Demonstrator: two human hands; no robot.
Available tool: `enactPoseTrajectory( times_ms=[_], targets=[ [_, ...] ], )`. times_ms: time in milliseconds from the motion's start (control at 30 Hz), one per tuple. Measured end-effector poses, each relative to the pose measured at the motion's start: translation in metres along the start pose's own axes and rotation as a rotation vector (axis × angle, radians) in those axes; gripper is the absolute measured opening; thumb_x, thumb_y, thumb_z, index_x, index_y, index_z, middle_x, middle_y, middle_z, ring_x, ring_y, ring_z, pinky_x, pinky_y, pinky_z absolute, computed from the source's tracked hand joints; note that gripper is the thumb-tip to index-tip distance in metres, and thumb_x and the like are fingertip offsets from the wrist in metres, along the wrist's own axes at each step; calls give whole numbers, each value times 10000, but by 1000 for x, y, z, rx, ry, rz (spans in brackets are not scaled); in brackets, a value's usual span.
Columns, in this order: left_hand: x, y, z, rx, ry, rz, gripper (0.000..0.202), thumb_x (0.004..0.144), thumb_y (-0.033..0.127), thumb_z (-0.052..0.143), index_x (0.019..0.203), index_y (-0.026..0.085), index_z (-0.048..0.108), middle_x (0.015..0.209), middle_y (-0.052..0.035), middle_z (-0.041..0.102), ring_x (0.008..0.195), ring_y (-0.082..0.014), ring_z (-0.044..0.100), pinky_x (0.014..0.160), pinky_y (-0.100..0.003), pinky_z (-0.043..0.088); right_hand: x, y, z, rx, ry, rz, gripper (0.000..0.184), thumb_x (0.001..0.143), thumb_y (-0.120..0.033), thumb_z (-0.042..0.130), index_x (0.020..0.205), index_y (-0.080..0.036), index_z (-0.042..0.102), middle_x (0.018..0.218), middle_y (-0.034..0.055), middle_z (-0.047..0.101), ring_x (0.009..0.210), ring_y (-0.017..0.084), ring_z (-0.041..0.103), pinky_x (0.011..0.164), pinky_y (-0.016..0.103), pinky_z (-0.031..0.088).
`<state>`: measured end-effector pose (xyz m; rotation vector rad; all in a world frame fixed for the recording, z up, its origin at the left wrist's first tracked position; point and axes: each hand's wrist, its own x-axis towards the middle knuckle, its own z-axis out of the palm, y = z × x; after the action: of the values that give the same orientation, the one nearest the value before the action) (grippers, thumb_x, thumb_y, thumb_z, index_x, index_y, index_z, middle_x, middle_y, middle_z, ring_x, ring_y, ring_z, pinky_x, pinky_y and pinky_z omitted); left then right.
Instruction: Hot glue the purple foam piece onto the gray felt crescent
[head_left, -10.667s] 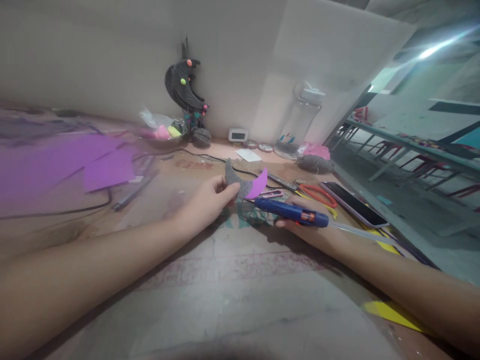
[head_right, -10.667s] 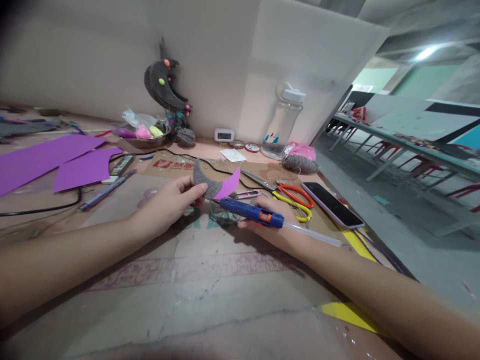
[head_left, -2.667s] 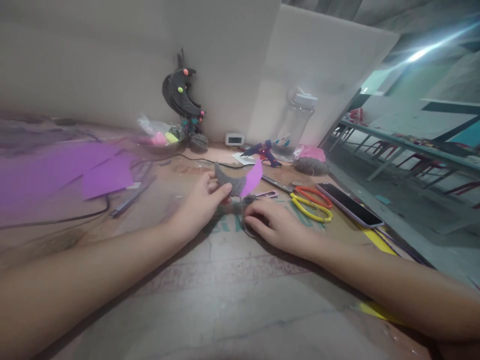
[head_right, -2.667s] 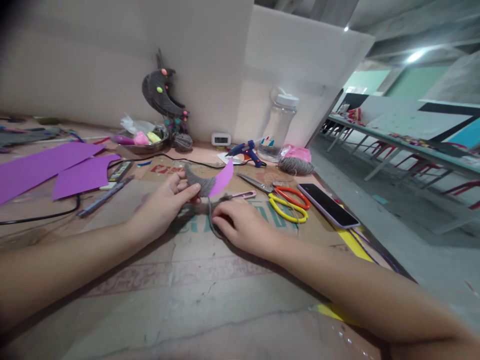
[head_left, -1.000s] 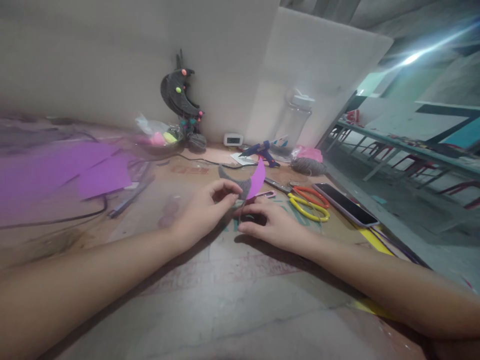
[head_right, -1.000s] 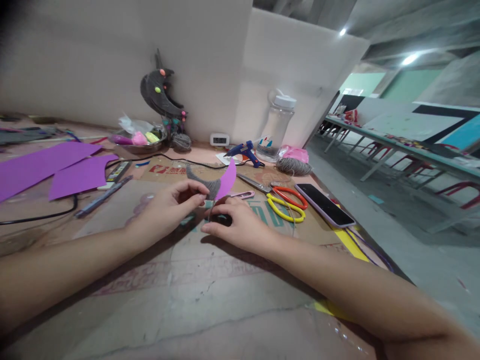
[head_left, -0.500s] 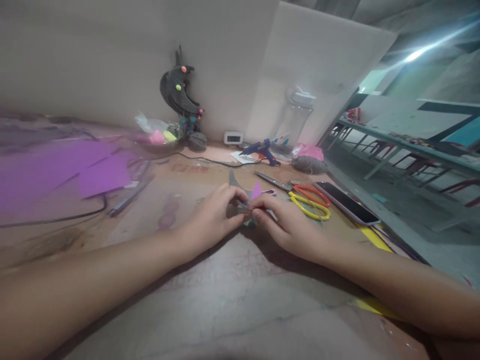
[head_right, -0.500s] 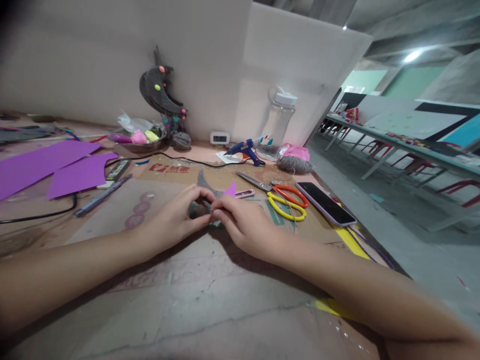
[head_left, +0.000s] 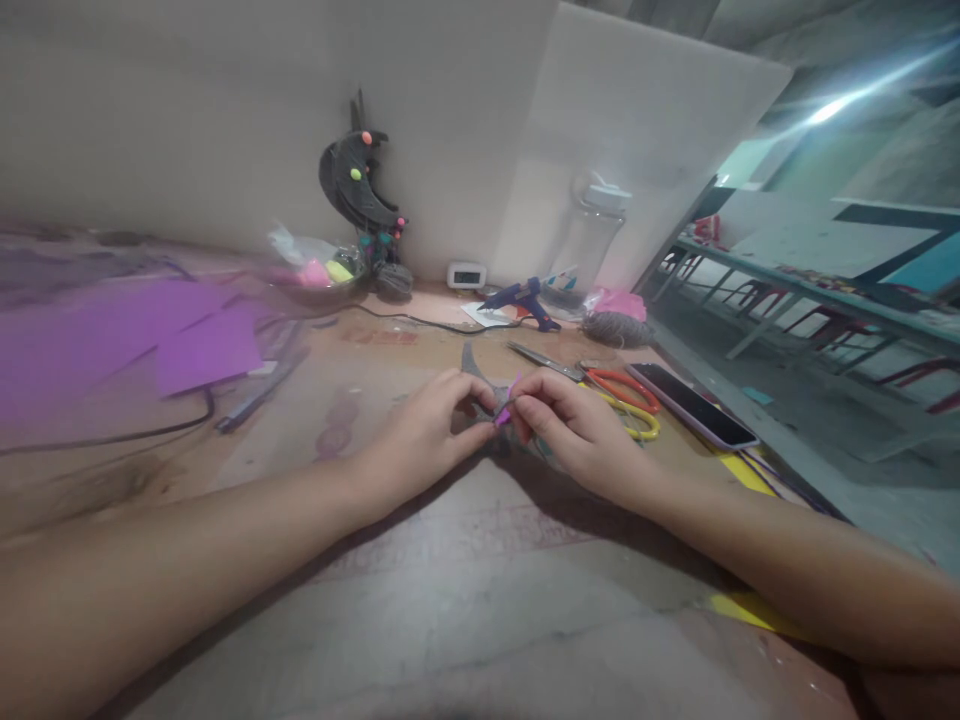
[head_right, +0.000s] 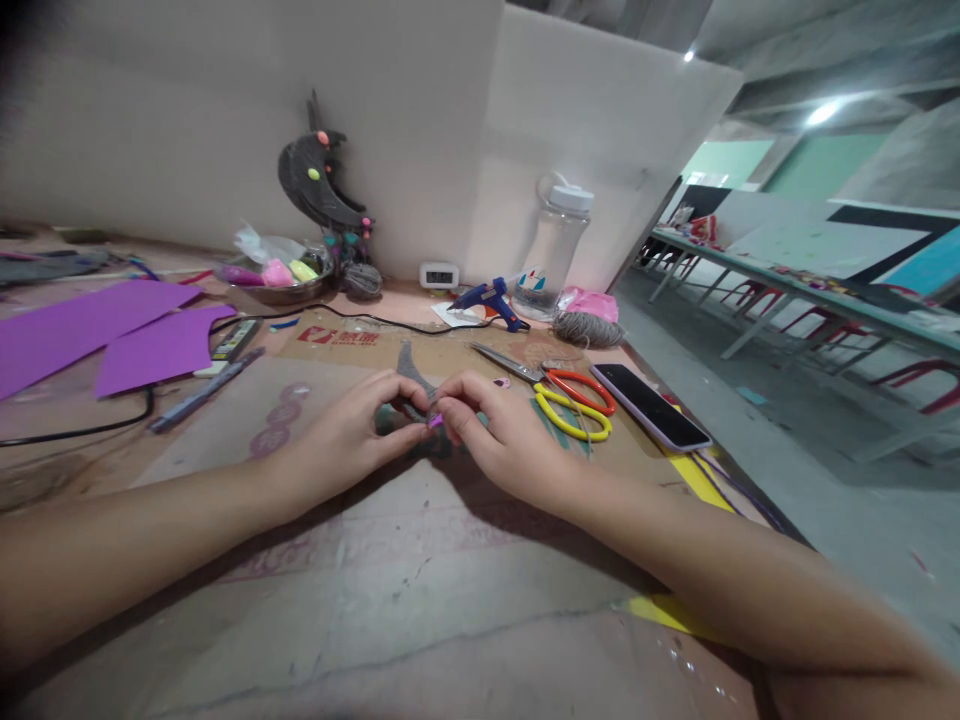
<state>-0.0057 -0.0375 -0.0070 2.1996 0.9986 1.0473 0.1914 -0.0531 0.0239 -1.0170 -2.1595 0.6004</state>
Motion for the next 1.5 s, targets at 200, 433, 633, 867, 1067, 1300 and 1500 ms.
enactPoseTrajectory(
  times_ms=[200,433,633,867,1067,1300,1500],
  targets=[
    [-1,4,-3,13,5,1,90,852,282,617,910,220,590,929,3,630,891,-168,586,822,-311,445,7,2,-11,117,17,105,150,943,-309,468,888,-186,534,668,-27,569,602,111,543,604,257,433],
    [-3,8,-5,36,68,22,104,850,279,623,918,221,571,922,2,611,898,-164,575,821,-297,451,18,4,-41,54,-140,237,174,859,-343,554,844,-180,614,694,-11,583,579,104,502,528,237,376],
    [-4,7,-5,12,78,-7,141,862,324,603,943,215,565,945,-4,610,894,-161,577,809,-290,449,18,14,-53,-126,-174,214,186,837,-372,607,821,-200,676,699,3,595,643,131,511,576,256,374],
    [-5,8,-4,-36,39,-43,117,843,307,618,907,218,577,907,3,615,848,-156,587,784,-288,457,23,34,-47,40,-171,308,386,805,-370,644,1154,-205,625,560,-79,379,511,98,355,494,241,262],
    [-4,10,-4,-72,-4,-81,201,797,330,668,940,228,570,958,-6,610,898,-182,581,834,-328,456,24,41,-41,25,-239,301,271,798,-367,640,998,-193,697,743,-1,608,656,129,510,606,261,377],
    [3,-3,-2,-329,62,-221,241,915,391,481,1049,212,569,960,-46,643,832,-177,609,734,-309,480,19,39,-30,15,-274,414,216,792,-378,631,868,-179,661,626,-26,555,549,100,445,508,233,305],
    [8,-10,2,-409,109,-260,135,889,302,509,973,203,543,936,-31,616,881,-168,582,783,-301,465,16,39,-24,91,-306,425,203,818,-376,598,858,-181,639,678,0,631,589,117,528,540,241,367]
  ],
)
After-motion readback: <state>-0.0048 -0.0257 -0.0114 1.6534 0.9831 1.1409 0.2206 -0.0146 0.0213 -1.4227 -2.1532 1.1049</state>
